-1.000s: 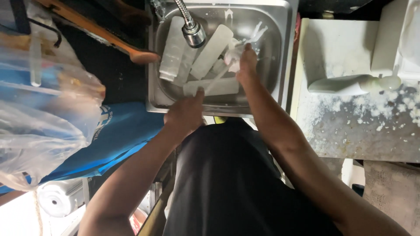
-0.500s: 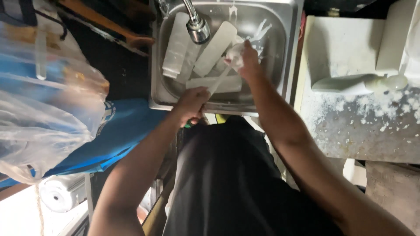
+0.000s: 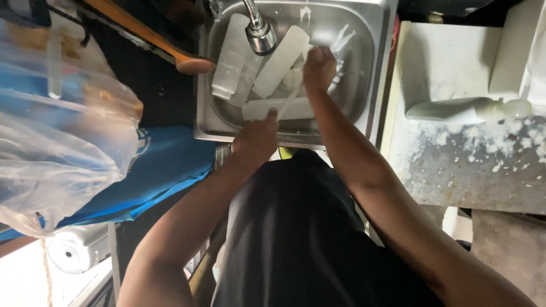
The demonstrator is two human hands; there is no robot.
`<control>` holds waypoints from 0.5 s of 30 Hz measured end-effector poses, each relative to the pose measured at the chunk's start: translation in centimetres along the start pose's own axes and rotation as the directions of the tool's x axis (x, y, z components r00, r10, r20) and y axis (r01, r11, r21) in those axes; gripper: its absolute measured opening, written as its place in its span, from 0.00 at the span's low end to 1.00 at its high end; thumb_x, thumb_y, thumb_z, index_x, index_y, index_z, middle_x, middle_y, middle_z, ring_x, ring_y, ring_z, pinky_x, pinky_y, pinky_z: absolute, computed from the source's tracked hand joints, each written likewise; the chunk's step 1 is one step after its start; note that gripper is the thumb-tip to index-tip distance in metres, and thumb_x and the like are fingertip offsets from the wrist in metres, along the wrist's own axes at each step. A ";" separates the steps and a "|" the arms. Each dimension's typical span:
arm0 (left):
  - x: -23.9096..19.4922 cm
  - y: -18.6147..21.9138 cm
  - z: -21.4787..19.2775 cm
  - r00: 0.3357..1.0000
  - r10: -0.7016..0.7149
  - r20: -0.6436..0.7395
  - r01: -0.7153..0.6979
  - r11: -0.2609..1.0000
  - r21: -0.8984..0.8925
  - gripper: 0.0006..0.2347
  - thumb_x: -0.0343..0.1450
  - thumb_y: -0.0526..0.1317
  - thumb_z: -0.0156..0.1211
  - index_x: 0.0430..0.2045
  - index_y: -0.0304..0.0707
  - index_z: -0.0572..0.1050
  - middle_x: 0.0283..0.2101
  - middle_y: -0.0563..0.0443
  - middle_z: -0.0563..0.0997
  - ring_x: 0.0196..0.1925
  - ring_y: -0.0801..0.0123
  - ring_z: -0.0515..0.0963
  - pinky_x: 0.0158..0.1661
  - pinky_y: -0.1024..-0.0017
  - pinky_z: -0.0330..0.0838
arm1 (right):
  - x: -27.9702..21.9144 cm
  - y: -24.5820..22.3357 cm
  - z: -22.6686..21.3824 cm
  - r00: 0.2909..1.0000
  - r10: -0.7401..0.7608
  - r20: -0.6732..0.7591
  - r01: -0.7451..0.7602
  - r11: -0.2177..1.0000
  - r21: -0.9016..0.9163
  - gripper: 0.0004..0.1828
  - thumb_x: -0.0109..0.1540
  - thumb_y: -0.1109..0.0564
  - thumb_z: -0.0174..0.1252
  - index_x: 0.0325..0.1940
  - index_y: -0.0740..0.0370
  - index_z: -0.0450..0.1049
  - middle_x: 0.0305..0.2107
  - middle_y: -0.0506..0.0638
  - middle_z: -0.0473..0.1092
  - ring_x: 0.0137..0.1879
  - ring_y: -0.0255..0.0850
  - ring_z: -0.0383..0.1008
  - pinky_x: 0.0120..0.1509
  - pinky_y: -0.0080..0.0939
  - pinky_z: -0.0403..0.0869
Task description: Washing and rinsing plastic bottles in a sink using soap and a brush
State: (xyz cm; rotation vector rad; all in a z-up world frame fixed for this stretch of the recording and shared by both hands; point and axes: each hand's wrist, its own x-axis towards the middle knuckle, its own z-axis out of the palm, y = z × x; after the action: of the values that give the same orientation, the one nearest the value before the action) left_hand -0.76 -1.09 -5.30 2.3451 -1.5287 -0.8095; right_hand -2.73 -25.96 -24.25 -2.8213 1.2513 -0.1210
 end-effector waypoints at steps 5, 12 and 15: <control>-2.3 3.5 -10.4 0.853 -0.356 0.381 0.390 0.921 -0.012 0.21 0.78 0.44 0.38 0.70 0.54 0.59 0.35 0.38 0.80 0.30 0.49 0.80 0.26 0.53 0.70 | 0.4 0.0 -10.8 0.486 0.110 0.867 -0.869 0.168 0.466 0.19 0.67 0.45 0.54 0.54 0.61 0.70 0.40 0.54 0.68 0.42 0.51 0.76 0.40 0.53 0.84; -0.4 3.8 -6.1 0.817 -0.454 0.356 0.559 0.468 -0.685 0.19 0.76 0.43 0.45 0.59 0.39 0.76 0.21 0.49 0.71 0.18 0.68 0.67 0.15 0.68 0.58 | 0.3 -2.2 -9.0 0.744 0.340 0.576 -0.345 -0.543 0.766 0.06 0.67 0.64 0.49 0.40 0.65 0.72 0.27 0.59 0.72 0.27 0.48 0.75 0.27 0.41 0.77; -0.6 2.1 -3.1 0.902 -0.385 0.196 0.394 0.919 -0.010 0.20 0.79 0.46 0.41 0.68 0.49 0.55 0.39 0.30 0.82 0.42 0.27 0.81 0.37 0.36 0.74 | 0.8 -1.7 -7.0 0.878 0.471 -0.085 -0.183 0.495 0.849 0.11 0.61 0.49 0.48 0.28 0.48 0.73 0.23 0.48 0.74 0.33 0.50 0.74 0.42 0.52 0.68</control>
State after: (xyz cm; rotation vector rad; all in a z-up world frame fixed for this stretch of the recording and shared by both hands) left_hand -0.89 -1.81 -1.59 2.6412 -1.0894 -1.1770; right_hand -1.61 -25.53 -17.16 -1.7285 1.2854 -0.9084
